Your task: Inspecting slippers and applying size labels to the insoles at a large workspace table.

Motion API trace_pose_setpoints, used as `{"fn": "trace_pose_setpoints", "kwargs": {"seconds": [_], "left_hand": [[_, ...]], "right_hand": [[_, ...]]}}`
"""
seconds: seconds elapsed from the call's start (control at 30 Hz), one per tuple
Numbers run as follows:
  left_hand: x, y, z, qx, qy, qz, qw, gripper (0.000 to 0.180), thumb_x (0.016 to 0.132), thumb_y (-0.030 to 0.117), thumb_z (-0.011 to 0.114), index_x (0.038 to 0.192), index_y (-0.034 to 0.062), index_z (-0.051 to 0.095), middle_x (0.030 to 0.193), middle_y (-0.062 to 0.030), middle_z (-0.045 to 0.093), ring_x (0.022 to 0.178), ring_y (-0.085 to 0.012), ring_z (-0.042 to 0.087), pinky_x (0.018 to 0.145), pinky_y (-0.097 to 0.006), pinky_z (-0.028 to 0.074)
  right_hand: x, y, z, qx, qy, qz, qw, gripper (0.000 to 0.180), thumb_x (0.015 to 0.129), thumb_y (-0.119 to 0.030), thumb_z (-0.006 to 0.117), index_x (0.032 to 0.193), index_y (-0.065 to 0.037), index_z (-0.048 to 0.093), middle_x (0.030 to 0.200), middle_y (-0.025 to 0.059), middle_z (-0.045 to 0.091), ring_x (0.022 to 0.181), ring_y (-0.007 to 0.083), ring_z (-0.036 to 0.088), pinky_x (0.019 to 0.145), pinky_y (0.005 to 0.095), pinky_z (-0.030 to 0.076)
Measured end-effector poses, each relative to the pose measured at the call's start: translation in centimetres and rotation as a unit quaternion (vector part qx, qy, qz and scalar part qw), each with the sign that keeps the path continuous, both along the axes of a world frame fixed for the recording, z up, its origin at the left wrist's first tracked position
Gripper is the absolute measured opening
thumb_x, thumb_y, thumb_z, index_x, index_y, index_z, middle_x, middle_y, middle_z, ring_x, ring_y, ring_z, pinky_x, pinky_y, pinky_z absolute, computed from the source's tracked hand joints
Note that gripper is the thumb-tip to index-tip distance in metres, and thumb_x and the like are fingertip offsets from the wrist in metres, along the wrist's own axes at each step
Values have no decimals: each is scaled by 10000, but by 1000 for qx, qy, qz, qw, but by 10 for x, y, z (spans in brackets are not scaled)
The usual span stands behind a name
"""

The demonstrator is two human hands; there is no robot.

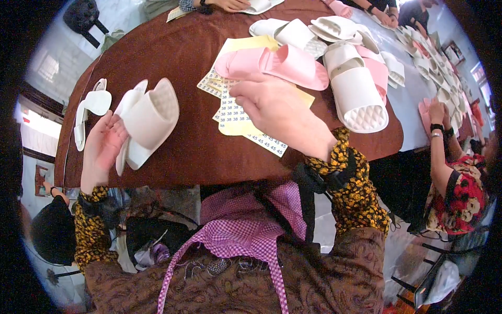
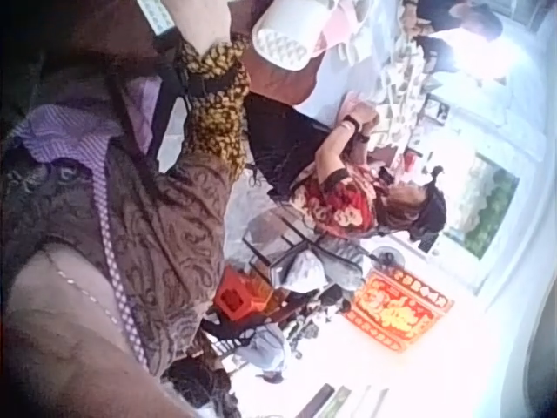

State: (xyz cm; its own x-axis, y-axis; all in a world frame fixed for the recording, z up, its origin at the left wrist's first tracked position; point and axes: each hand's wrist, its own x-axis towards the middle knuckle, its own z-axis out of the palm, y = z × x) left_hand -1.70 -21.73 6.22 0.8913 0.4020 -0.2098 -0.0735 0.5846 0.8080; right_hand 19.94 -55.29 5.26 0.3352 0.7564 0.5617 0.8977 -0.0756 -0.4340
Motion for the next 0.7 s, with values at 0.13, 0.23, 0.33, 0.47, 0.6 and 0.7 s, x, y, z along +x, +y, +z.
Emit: {"fn": "trace_pose_setpoints", "kwargs": {"seconds": [0.13,0.23,0.33,0.47,0.6,0.7], "left_hand": [[22,-44,-2,-97,8,70,993,380,988,220,513,1155,-108,417,1194,-249,495,1174,-356,513,1061,-456,416],[30,-57,-12,-63,22,57,996,479,1004,235,455,1276,-146,358,1334,-329,432,1229,-413,484,1073,-482,401],[25,-59,-16,57,38,23,997,418,988,200,470,1264,-109,413,1305,-306,482,1229,-397,496,1051,-456,421],[5,-70,-33,537,126,-8,834,340,922,166,581,1203,-22,546,1242,-218,580,1186,-347,542,993,-405,443],[-9,-88,-40,835,119,46,536,503,824,201,698,1241,-9,510,1351,-230,443,1242,-387,444,1019,-443,388],[-14,-75,-46,822,149,104,540,530,828,234,698,1244,-18,487,1289,-220,460,1190,-400,472,978,-449,413]], "right_hand": [[1,11,-23,-68,94,19,993,174,868,-70,526,953,-19,669,933,194,650,902,377,621,801,444,498],[-5,13,-27,-104,98,19,990,202,843,-36,500,965,-2,658,946,209,633,922,385,617,820,442,497],[-10,13,-40,-88,78,27,993,225,814,-12,493,974,8,650,958,212,620,913,388,616,822,447,498],[-16,21,-40,-147,73,39,986,207,838,-42,522,1007,-12,637,978,185,608,935,376,601,837,435,491],[-22,31,-31,-147,63,49,986,247,872,-102,560,1103,-27,601,1036,173,597,971,364,592,853,423,486],[-28,42,-12,-143,51,51,987,287,880,-140,576,1141,-20,580,1037,194,603,976,370,598,847,428,488]]}}
